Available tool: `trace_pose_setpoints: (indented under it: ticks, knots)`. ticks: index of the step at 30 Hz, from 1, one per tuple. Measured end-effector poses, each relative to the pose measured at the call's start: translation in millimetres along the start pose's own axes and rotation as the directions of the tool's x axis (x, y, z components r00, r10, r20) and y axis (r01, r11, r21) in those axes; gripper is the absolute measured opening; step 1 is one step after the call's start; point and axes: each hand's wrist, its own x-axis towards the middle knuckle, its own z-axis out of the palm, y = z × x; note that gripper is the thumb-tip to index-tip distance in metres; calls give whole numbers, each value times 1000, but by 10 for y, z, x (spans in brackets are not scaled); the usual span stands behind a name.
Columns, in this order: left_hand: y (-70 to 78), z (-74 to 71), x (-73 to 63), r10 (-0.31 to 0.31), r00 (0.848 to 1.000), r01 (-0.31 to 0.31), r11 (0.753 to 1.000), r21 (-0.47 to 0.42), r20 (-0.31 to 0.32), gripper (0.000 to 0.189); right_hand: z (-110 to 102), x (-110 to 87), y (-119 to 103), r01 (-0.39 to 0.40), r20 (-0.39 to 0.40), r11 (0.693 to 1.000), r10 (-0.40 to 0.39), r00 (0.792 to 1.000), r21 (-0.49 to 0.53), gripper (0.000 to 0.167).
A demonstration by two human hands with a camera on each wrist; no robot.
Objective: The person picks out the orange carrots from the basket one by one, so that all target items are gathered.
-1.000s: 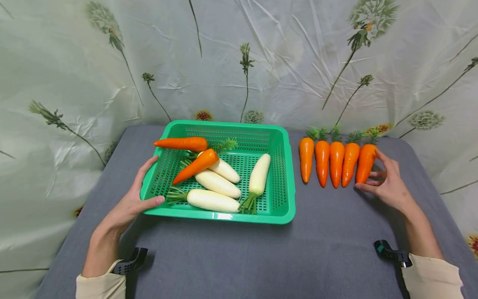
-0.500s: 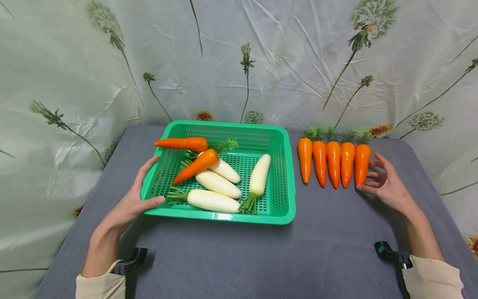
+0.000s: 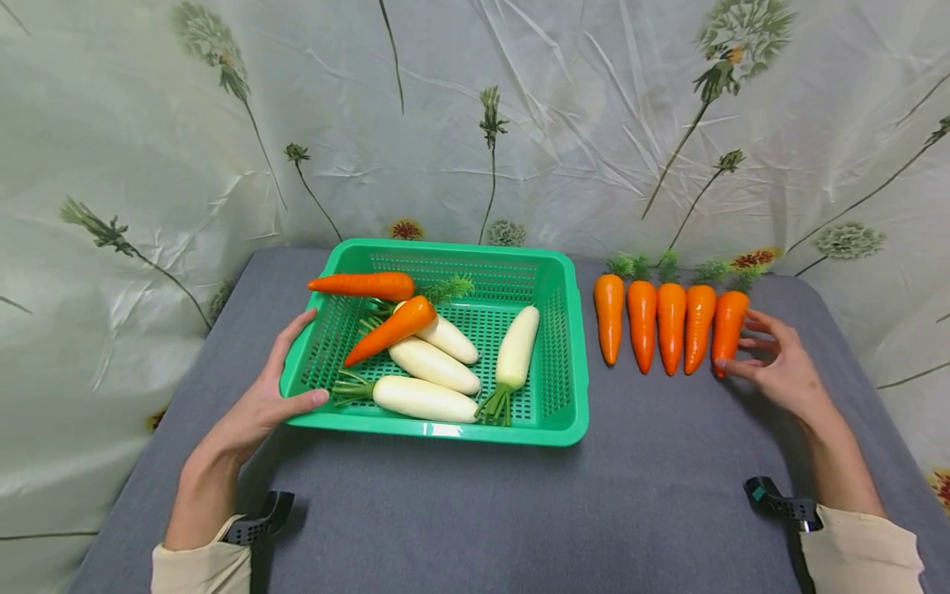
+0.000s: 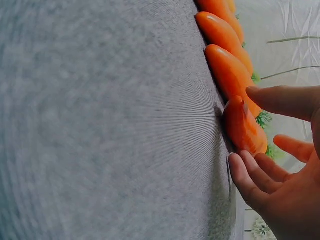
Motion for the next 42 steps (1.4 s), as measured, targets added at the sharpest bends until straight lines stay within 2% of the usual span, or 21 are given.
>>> trace_pose_setpoints:
  ticks: [10,16,19,26,36,42]
  knots:
    - [8,7,21,6,1000,-6,1000,-8,5,99,-3,-11,-51,-32,-88,999,28,996,-41,84]
    - [3,3,13,6,1000,-6,1000,-8,6,100,-1,-4,-139,-70,-168,997,64,984,-25,67]
    - [0,-1,2,9,1000,-9,1000,-10,7,100,-1,5,-197,-58,-194,998,55,980,-11,60]
    - [-23,-11,-15,10,1000,-10,1000,-17,6,99,35,94,-446,-40,-158,999,44,986,24,50]
    - [-14,-10,-24,-4,1000,4,1000,-2,-3,100,175,169,-795,56,-77,997,-51,996,62,49]
    - [-7,-6,-15,-3,1000,3,1000,5,-4,101,286,205,-929,95,-61,991,-89,994,97,45]
